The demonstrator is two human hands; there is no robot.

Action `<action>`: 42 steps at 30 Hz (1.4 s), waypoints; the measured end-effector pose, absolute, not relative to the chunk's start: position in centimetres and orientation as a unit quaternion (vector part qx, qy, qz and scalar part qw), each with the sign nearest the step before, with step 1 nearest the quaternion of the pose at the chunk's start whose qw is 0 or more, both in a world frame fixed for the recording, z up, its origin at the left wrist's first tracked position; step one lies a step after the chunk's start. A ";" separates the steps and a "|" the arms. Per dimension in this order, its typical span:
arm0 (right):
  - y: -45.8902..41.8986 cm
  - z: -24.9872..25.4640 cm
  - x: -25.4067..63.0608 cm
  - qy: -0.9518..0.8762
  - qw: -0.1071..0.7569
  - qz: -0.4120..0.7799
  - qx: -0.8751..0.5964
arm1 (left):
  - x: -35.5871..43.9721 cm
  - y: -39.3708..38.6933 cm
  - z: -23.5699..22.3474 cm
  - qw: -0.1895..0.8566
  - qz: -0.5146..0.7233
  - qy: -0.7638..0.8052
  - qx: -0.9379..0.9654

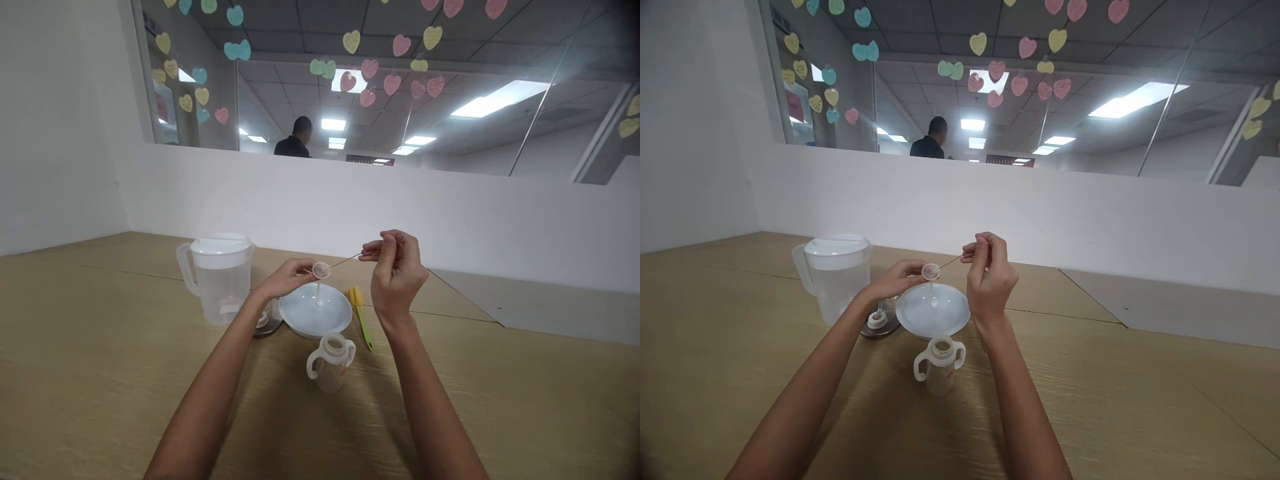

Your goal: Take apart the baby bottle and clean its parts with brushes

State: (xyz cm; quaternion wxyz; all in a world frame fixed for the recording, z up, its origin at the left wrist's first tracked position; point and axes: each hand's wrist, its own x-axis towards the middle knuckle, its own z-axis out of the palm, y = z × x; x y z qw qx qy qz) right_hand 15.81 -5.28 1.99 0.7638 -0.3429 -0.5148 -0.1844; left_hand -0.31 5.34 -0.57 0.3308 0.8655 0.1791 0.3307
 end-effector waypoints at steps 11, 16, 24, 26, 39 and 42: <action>-4.5 1.4 15.1 -0.535 0.764 -0.082 -0.352 | 0.4 4.1 0.0 0.332 0.336 0.161 0.866; -3.7 0.9 14.9 -0.538 0.761 -0.026 -0.361 | 0.7 3.8 -0.1 0.340 0.337 0.161 0.863; -2.8 0.2 15.1 -0.542 0.743 -0.004 -0.393 | 1.0 3.7 -0.1 0.351 0.348 0.153 0.856; -2.5 0.0 15.3 -0.542 0.735 -0.002 -0.408 | 1.1 3.5 0.0 0.353 0.349 0.153 0.855; -1.3 -0.7 16.2 -0.540 0.695 0.026 -0.474 | 1.1 4.8 -0.5 0.349 0.409 0.196 0.820; -1.1 -0.9 16.1 -0.546 0.689 0.039 -0.476 | 1.1 5.1 -0.7 0.347 0.411 0.199 0.819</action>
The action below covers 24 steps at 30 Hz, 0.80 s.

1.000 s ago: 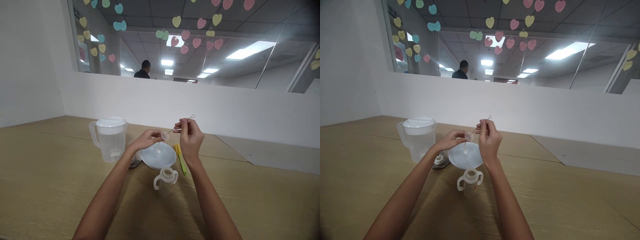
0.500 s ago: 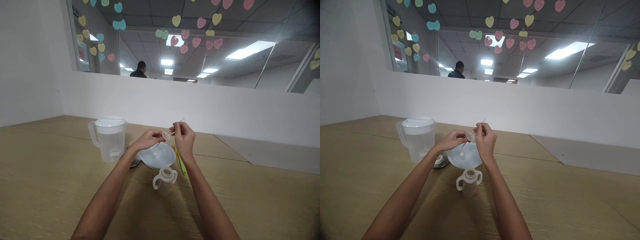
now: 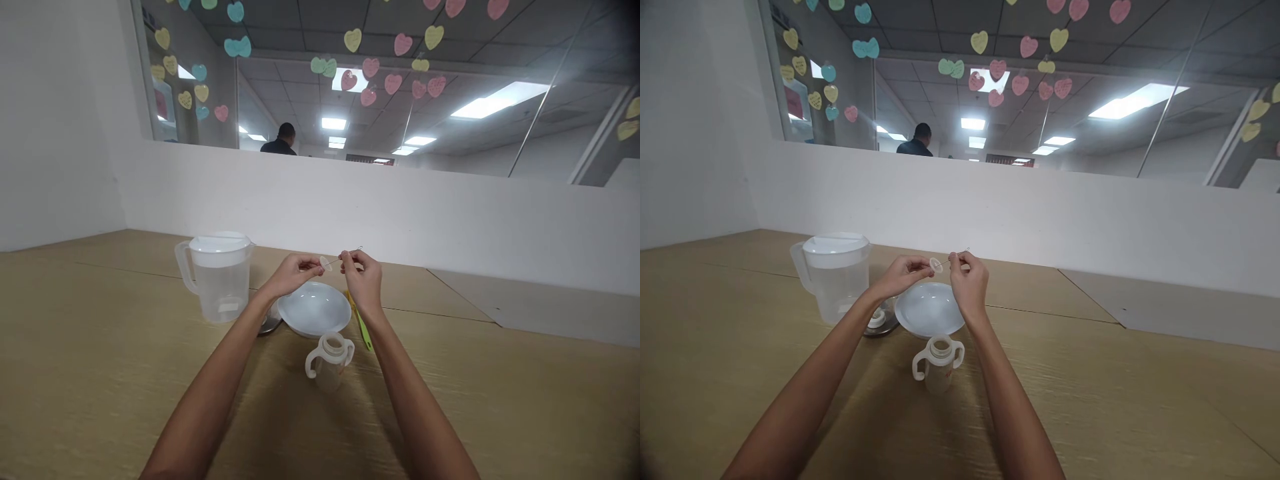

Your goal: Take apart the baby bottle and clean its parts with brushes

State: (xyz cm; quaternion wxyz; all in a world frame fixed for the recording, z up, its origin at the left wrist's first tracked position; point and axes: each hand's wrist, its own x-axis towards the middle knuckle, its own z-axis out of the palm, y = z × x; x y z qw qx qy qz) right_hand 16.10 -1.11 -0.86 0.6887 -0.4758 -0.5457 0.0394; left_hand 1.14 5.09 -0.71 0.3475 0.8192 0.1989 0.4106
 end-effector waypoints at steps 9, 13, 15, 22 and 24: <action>-1.1 -1.0 15.8 -0.553 0.674 0.052 -0.487 | 1.2 5.1 -0.7 0.344 0.410 0.207 0.819; -0.9 -1.1 15.8 -0.562 0.659 0.045 -0.498 | 1.3 4.9 -0.7 0.354 0.402 0.205 0.819; -0.9 -1.2 15.7 -0.567 0.650 0.041 -0.504 | 1.4 4.8 -0.7 0.357 0.402 0.203 0.818; -0.8 -1.3 15.2 -0.588 0.613 0.012 -0.528 | 1.3 4.9 -0.8 0.348 0.392 0.231 0.820; -0.8 -1.2 15.4 -0.585 0.610 0.010 -0.535 | 1.2 4.9 -0.8 0.335 0.392 0.242 0.822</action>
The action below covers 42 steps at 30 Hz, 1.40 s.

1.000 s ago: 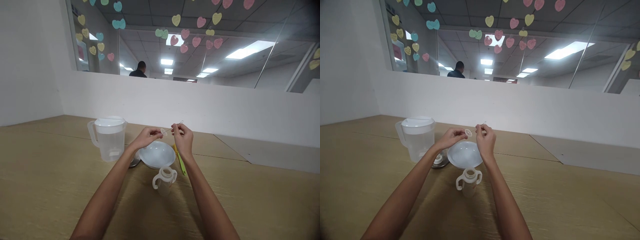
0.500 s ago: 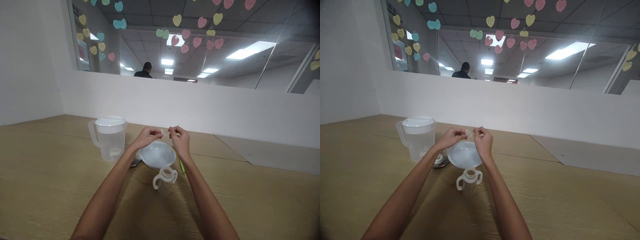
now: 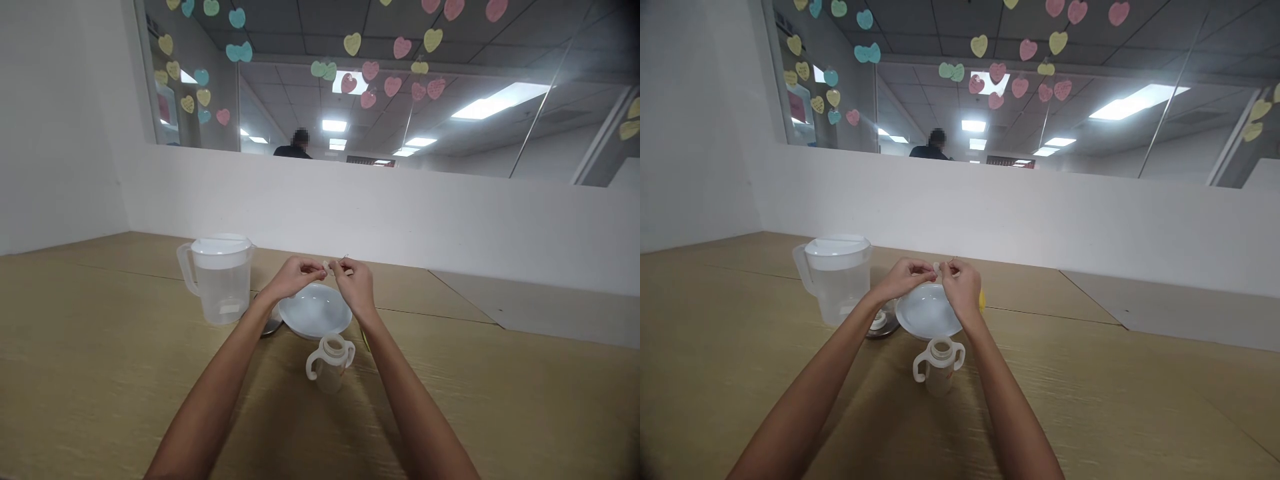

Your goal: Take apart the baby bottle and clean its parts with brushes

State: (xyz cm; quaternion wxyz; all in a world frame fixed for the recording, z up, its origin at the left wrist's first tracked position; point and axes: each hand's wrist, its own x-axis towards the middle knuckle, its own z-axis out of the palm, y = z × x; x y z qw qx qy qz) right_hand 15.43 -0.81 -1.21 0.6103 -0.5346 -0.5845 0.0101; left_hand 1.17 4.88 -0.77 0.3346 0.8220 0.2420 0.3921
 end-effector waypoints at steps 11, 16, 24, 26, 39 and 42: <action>-1.6 0.2 17.3 -0.544 0.660 0.014 -0.518 | 0.8 3.4 0.6 0.300 0.397 0.198 0.844; -2.0 0.5 17.5 -0.530 0.680 0.021 -0.506 | 0.7 3.4 0.7 0.309 0.389 0.199 0.845; -2.2 0.9 18.6 -0.489 0.724 0.032 -0.486 | 0.2 3.5 1.0 0.313 0.371 0.218 0.846; -2.3 1.0 19.0 -0.477 0.735 0.033 -0.481 | 0.3 3.4 1.1 0.316 0.375 0.213 0.845; -5.8 3.1 22.8 -0.361 0.852 -0.012 -0.378 | -1.0 4.1 1.3 0.307 0.398 0.229 0.833; -7.0 3.9 21.9 -0.387 0.857 -0.032 -0.338 | -1.2 3.9 1.5 0.323 0.403 0.209 0.831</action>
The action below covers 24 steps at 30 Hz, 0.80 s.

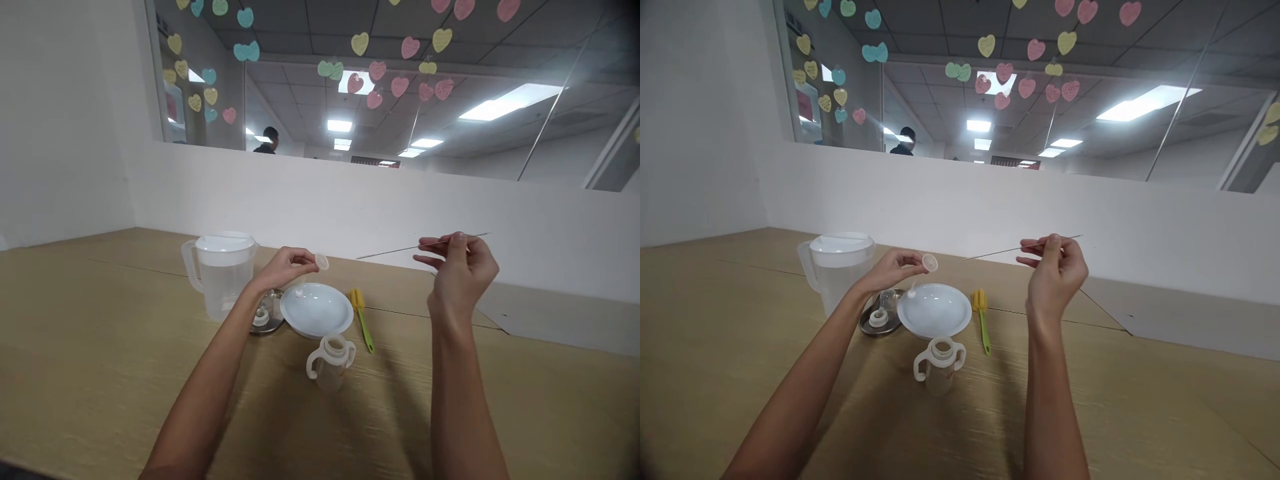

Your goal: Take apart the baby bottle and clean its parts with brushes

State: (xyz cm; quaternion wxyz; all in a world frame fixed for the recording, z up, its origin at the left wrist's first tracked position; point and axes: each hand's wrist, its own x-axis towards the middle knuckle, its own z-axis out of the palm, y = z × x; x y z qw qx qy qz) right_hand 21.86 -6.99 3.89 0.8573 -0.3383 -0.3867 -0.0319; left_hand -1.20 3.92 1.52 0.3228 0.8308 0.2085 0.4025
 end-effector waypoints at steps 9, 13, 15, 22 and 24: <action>-7.5 3.8 15.5 -0.485 0.822 -0.065 -0.291 | -0.4 3.1 1.5 0.348 0.366 0.184 0.843; -7.5 3.6 15.8 -0.492 0.816 -0.078 -0.294 | -0.4 3.0 1.6 0.354 0.369 0.179 0.840; -7.4 3.4 15.8 -0.502 0.808 -0.088 -0.297 | -0.5 3.0 1.6 0.355 0.372 0.179 0.839; -6.3 2.3 14.5 -0.545 0.776 -0.087 -0.307 | -0.2 2.7 1.7 0.351 0.363 0.176 0.845; -5.9 1.9 14.3 -0.549 0.773 -0.066 -0.310 | 0.0 2.7 1.7 0.344 0.365 0.178 0.847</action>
